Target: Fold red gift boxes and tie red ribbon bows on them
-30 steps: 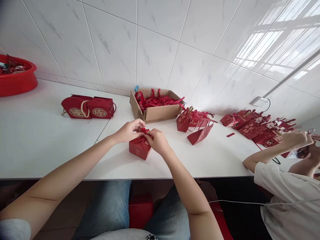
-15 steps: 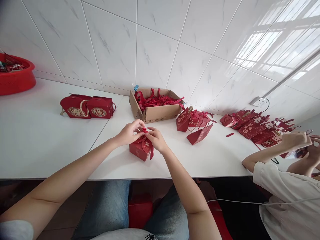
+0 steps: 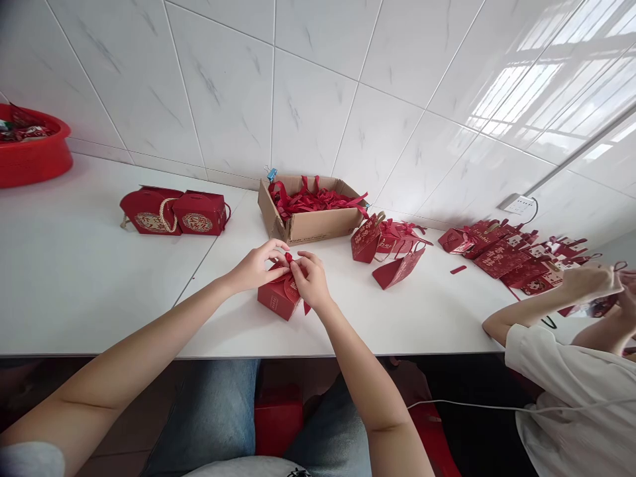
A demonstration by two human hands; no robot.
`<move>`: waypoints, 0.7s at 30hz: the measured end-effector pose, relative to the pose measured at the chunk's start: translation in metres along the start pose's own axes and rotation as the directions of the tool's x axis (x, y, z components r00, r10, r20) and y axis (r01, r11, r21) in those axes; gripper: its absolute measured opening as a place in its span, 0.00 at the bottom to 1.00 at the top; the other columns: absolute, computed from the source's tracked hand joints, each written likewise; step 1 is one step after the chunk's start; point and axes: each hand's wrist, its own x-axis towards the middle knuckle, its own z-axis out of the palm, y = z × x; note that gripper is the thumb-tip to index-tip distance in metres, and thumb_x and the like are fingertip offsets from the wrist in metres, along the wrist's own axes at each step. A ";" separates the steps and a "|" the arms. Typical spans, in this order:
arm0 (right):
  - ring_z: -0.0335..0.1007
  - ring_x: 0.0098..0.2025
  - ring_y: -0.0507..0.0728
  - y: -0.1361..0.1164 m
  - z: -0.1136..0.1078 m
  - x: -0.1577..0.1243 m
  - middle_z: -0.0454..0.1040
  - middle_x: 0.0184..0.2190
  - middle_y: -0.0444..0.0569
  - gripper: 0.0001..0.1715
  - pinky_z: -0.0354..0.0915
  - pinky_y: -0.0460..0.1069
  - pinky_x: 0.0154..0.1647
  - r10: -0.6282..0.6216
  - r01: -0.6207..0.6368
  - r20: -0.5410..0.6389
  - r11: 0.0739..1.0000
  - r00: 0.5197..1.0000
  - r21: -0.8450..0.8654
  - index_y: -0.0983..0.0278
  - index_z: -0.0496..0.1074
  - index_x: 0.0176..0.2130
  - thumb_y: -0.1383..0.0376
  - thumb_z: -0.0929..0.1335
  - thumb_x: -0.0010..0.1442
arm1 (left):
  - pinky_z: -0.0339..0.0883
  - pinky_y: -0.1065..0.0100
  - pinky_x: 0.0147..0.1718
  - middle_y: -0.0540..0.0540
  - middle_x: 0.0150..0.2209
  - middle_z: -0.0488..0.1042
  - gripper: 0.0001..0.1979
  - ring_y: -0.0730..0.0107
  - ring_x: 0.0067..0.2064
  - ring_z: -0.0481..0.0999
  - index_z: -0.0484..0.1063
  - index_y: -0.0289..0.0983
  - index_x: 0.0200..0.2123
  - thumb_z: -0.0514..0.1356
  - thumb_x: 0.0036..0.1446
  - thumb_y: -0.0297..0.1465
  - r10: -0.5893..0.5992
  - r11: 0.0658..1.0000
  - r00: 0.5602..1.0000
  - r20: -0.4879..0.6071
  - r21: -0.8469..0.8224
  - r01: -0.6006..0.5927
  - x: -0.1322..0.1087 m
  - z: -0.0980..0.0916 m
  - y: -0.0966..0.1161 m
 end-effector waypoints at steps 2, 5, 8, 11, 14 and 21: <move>0.61 0.57 0.63 -0.002 0.000 -0.003 0.70 0.49 0.55 0.13 0.56 0.62 0.59 -0.048 0.044 -0.045 0.995 0.998 -0.094 0.61 0.72 0.30 0.59 0.63 0.62 | 0.66 0.64 0.42 0.51 0.31 0.77 0.12 0.67 0.37 0.76 0.60 0.40 0.42 0.58 0.54 0.33 -0.003 1.000 1.000 -0.001 -0.011 0.003 0.001 0.001 0.000; 0.60 0.57 0.63 -0.004 0.000 -0.005 0.68 0.52 0.55 0.11 0.56 0.63 0.59 -0.057 0.048 -0.064 0.988 0.996 -0.146 0.61 0.72 0.31 0.61 0.64 0.61 | 0.66 0.66 0.38 0.51 0.31 0.76 0.11 0.69 0.35 0.75 0.59 0.40 0.39 0.58 0.54 0.32 0.004 0.998 1.000 0.023 -0.058 -0.003 0.002 0.002 -0.001; 0.60 0.58 0.63 -0.004 -0.001 -0.004 0.67 0.53 0.56 0.11 0.57 0.62 0.59 -0.015 0.010 -0.063 0.996 0.998 -0.092 0.62 0.72 0.29 0.61 0.64 0.60 | 0.65 0.66 0.40 0.52 0.31 0.76 0.11 0.70 0.35 0.74 0.59 0.40 0.40 0.57 0.54 0.30 0.025 0.999 1.000 -0.013 -0.034 -0.025 0.002 0.003 -0.004; 0.59 0.60 0.64 -0.003 -0.001 -0.001 0.66 0.54 0.57 0.13 0.58 0.61 0.59 0.076 -0.076 -0.040 0.997 0.996 0.012 0.63 0.73 0.28 0.59 0.65 0.60 | 0.64 0.65 0.42 0.52 0.32 0.78 0.12 0.70 0.36 0.75 0.59 0.40 0.41 0.57 0.54 0.30 0.063 0.997 0.993 -0.097 0.049 -0.059 0.001 0.006 -0.007; 0.60 0.60 0.64 -0.003 -0.002 0.001 0.65 0.56 0.57 0.16 0.58 0.60 0.59 0.157 -0.161 0.041 0.979 0.987 0.125 0.64 0.74 0.28 0.56 0.65 0.59 | 0.65 0.67 0.39 0.52 0.33 0.78 0.12 0.70 0.35 0.75 0.60 0.40 0.43 0.57 0.55 0.30 0.074 0.994 0.989 -0.125 0.083 -0.064 0.001 0.009 -0.010; 0.60 0.61 0.65 -0.005 0.001 0.001 0.69 0.52 0.55 0.18 0.58 0.58 0.59 0.274 -0.277 0.054 0.911 0.960 0.306 0.63 0.75 0.24 0.52 0.67 0.54 | 0.67 0.65 0.38 0.47 0.35 0.76 0.06 0.65 0.39 0.74 0.69 0.38 0.33 0.58 0.55 0.35 0.140 0.971 0.973 -0.181 0.218 -0.100 -0.005 0.007 -0.010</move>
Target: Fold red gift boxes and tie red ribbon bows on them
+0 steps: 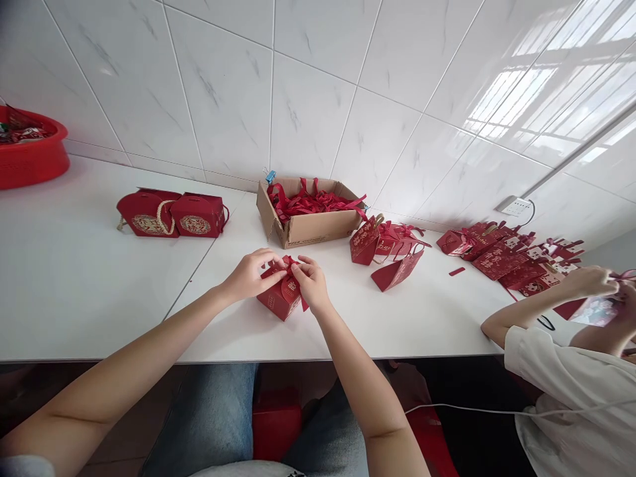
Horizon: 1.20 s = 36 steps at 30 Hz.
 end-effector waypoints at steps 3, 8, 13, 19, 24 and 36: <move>0.58 0.63 0.64 -0.001 0.003 -0.002 0.72 0.48 0.55 0.18 0.57 0.58 0.61 0.017 -0.016 -0.025 1.000 1.000 0.023 0.62 0.75 0.23 0.53 0.68 0.54 | 0.68 0.62 0.42 0.46 0.34 0.77 0.08 0.63 0.39 0.74 0.73 0.38 0.32 0.59 0.55 0.36 0.046 0.999 0.997 0.065 0.006 -0.047 -0.001 -0.002 0.001; 0.60 0.61 0.64 -0.005 0.003 -0.010 0.71 0.51 0.54 0.17 0.59 0.58 0.59 0.040 -0.040 -0.023 0.999 0.999 0.004 0.62 0.77 0.27 0.52 0.67 0.54 | 0.70 0.63 0.41 0.45 0.36 0.79 0.10 0.62 0.41 0.75 0.79 0.38 0.33 0.60 0.55 0.36 0.006 0.998 0.990 0.140 -0.064 0.003 0.005 -0.007 -0.005; 0.69 0.53 0.60 -0.002 -0.009 -0.013 0.74 0.48 0.51 0.15 0.62 0.57 0.56 -0.115 0.112 -0.010 0.979 0.993 -0.169 0.61 0.72 0.39 0.54 0.64 0.58 | 0.70 0.65 0.38 0.46 0.34 0.79 0.10 0.64 0.38 0.76 0.80 0.39 0.32 0.59 0.55 0.36 -0.025 0.996 0.985 0.169 -0.081 0.039 0.010 -0.016 -0.009; 0.73 0.37 0.57 -0.005 -0.028 -0.018 0.76 0.33 0.49 0.12 0.67 0.53 0.41 -0.298 0.265 -0.001 0.851 0.955 -0.453 0.61 0.67 0.43 0.62 0.64 0.58 | 0.70 0.65 0.37 0.46 0.34 0.79 0.10 0.64 0.38 0.77 0.80 0.39 0.33 0.59 0.54 0.35 -0.010 1.000 0.992 0.125 -0.025 0.013 0.007 -0.016 -0.007; 0.67 0.25 0.52 -0.026 -0.044 -0.024 0.73 0.22 0.45 0.12 0.64 0.49 0.30 -0.309 0.387 0.234 0.750 0.922 -0.537 0.61 0.71 0.28 0.59 0.65 0.60 | 0.70 0.65 0.37 0.45 0.34 0.79 0.10 0.64 0.38 0.77 0.80 0.40 0.34 0.59 0.55 0.35 0.021 0.999 0.991 0.133 -0.050 -0.014 0.009 -0.015 -0.008; 0.72 0.42 0.55 0.003 -0.029 0.023 0.77 0.39 0.49 0.12 0.69 0.52 0.43 -0.549 0.641 0.339 0.704 0.764 -0.306 0.59 0.72 0.45 0.67 0.64 0.62 | 0.71 0.68 0.38 0.46 0.35 0.79 0.08 0.68 0.37 0.77 0.79 0.40 0.35 0.59 0.56 0.30 0.143 0.989 0.969 0.200 -0.057 -0.135 0.017 -0.015 -0.018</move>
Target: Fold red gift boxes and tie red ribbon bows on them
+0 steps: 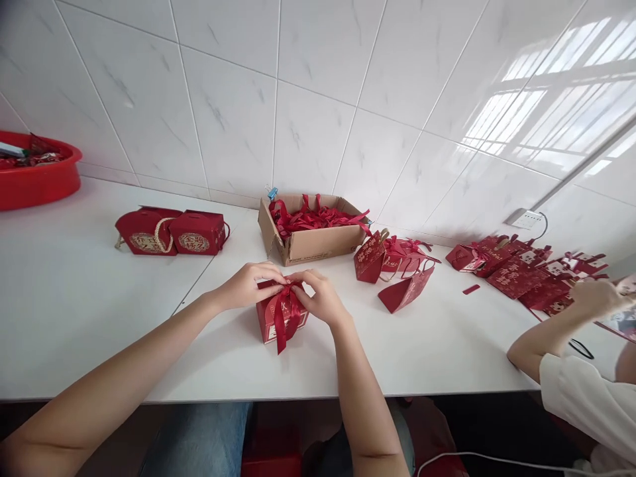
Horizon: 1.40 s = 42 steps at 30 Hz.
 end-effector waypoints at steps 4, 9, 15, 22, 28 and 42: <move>0.70 0.39 0.56 0.001 0.010 -0.007 0.74 0.36 0.50 0.14 0.69 0.53 0.39 -0.096 0.093 -0.064 0.995 0.993 -0.046 0.58 0.74 0.44 0.67 0.62 0.64 | 0.72 0.67 0.38 0.46 0.35 0.79 0.07 0.68 0.37 0.78 0.78 0.38 0.33 0.59 0.56 0.29 0.007 1.000 0.993 -0.120 0.019 -0.005 -0.009 0.006 0.003; 0.63 0.37 0.56 0.003 0.010 -0.015 0.68 0.34 0.50 0.22 0.66 0.53 0.38 -0.183 0.177 -0.057 0.979 0.981 -0.104 0.57 0.74 0.48 0.73 0.58 0.64 | 0.72 0.67 0.38 0.45 0.35 0.79 0.07 0.68 0.37 0.78 0.77 0.37 0.33 0.58 0.56 0.28 0.040 0.998 0.987 -0.158 0.060 -0.031 -0.014 0.008 0.004; 0.60 0.37 0.56 0.001 0.007 -0.021 0.63 0.34 0.49 0.26 0.65 0.54 0.40 -0.137 0.138 0.017 0.981 0.990 -0.134 0.54 0.73 0.50 0.73 0.56 0.64 | 0.71 0.70 0.34 0.46 0.34 0.78 0.06 0.70 0.35 0.76 0.75 0.37 0.30 0.57 0.53 0.27 0.024 0.997 0.970 -0.241 0.082 -0.004 -0.015 0.010 0.000; 0.61 0.37 0.57 -0.003 0.006 -0.020 0.66 0.34 0.50 0.24 0.64 0.55 0.40 -0.099 0.097 -0.015 0.990 0.995 -0.107 0.57 0.70 0.53 0.72 0.55 0.65 | 0.71 0.71 0.33 0.47 0.33 0.78 0.06 0.71 0.33 0.76 0.74 0.36 0.31 0.57 0.53 0.27 0.020 0.995 0.974 -0.226 0.098 0.003 -0.016 0.010 0.001; 0.59 0.36 0.56 0.001 0.005 -0.022 0.63 0.32 0.48 0.26 0.63 0.55 0.40 -0.109 0.107 -0.008 0.986 0.994 -0.130 0.54 0.71 0.53 0.72 0.54 0.66 | 0.71 0.71 0.34 0.48 0.32 0.78 0.05 0.72 0.34 0.76 0.72 0.37 0.29 0.56 0.53 0.26 0.018 0.993 0.974 -0.225 0.117 0.008 -0.016 0.009 0.002; 0.62 0.35 0.55 -0.003 0.007 -0.021 0.62 0.32 0.48 0.23 0.66 0.53 0.38 -0.113 0.108 -0.045 0.989 0.993 -0.103 0.56 0.72 0.51 0.72 0.57 0.64 | 0.73 0.64 0.45 0.47 0.38 0.77 0.06 0.67 0.42 0.77 0.71 0.38 0.38 0.59 0.55 0.30 -0.180 0.968 0.979 -0.092 -0.192 0.160 -0.014 0.010 0.012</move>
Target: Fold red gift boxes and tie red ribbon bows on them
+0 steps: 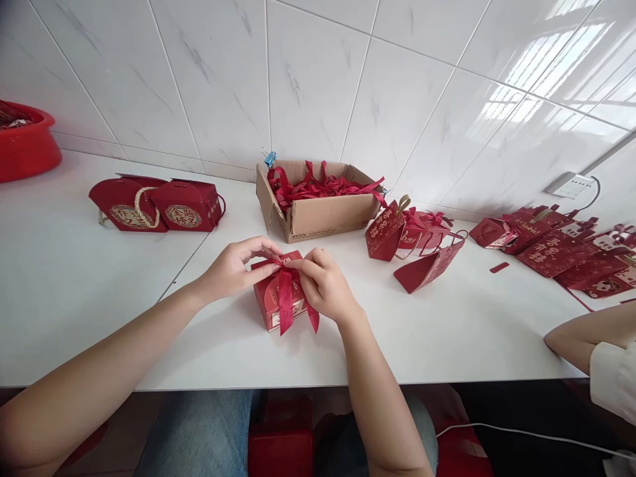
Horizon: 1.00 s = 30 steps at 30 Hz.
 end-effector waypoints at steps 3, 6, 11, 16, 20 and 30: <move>0.61 0.34 0.55 0.003 0.001 -0.001 0.61 0.31 0.47 0.24 0.65 0.53 0.36 -0.011 0.011 0.004 1.000 1.000 -0.004 0.56 0.72 0.50 0.73 0.56 0.64 | 0.73 0.64 0.46 0.48 0.38 0.77 0.05 0.68 0.41 0.77 0.71 0.38 0.37 0.58 0.56 0.30 0.004 1.000 1.000 -0.021 -0.012 -0.004 0.000 0.002 -0.002; 0.60 0.33 0.54 0.005 -0.001 -0.001 0.59 0.31 0.47 0.26 0.65 0.52 0.35 -0.008 0.008 0.013 1.000 1.000 0.000 0.56 0.74 0.49 0.74 0.56 0.64 | 0.74 0.64 0.46 0.48 0.37 0.77 0.05 0.70 0.40 0.77 0.72 0.37 0.37 0.58 0.56 0.28 0.018 1.000 1.000 -0.021 -0.012 -0.018 -0.001 0.003 -0.003; 0.60 0.32 0.53 0.006 -0.007 -0.003 0.58 0.30 0.46 0.25 0.64 0.51 0.34 0.001 -0.003 0.048 0.999 0.999 0.042 0.58 0.74 0.48 0.74 0.55 0.64 | 0.75 0.64 0.46 0.48 0.37 0.78 0.06 0.69 0.39 0.78 0.74 0.36 0.36 0.58 0.56 0.27 0.010 1.000 0.999 -0.037 -0.020 -0.011 -0.002 0.003 -0.002; 0.62 0.34 0.54 0.006 -0.010 -0.003 0.63 0.31 0.47 0.22 0.64 0.51 0.36 0.017 -0.018 0.035 1.000 0.999 0.024 0.60 0.71 0.50 0.72 0.56 0.65 | 0.75 0.64 0.45 0.47 0.36 0.78 0.05 0.69 0.39 0.78 0.75 0.36 0.35 0.60 0.55 0.28 -0.004 1.000 1.000 -0.029 -0.015 0.004 -0.001 0.001 0.002; 0.64 0.34 0.54 0.004 -0.010 -0.001 0.66 0.32 0.48 0.17 0.64 0.50 0.36 0.079 -0.079 -0.002 0.997 0.997 0.014 0.62 0.70 0.48 0.71 0.58 0.65 | 0.75 0.64 0.44 0.47 0.35 0.77 0.05 0.68 0.39 0.77 0.75 0.35 0.33 0.59 0.55 0.28 0.016 1.000 1.000 -0.013 -0.019 -0.017 -0.001 0.000 0.001; 0.70 0.30 0.50 -0.007 -0.010 -0.005 0.78 0.38 0.50 0.14 0.67 0.47 0.31 0.203 -0.239 0.130 0.884 0.971 0.401 0.64 0.73 0.45 0.70 0.62 0.61 | 0.75 0.61 0.44 0.45 0.35 0.76 0.03 0.66 0.40 0.77 0.73 0.34 0.33 0.59 0.55 0.28 0.014 0.983 0.996 0.083 -0.184 0.002 0.001 -0.001 -0.006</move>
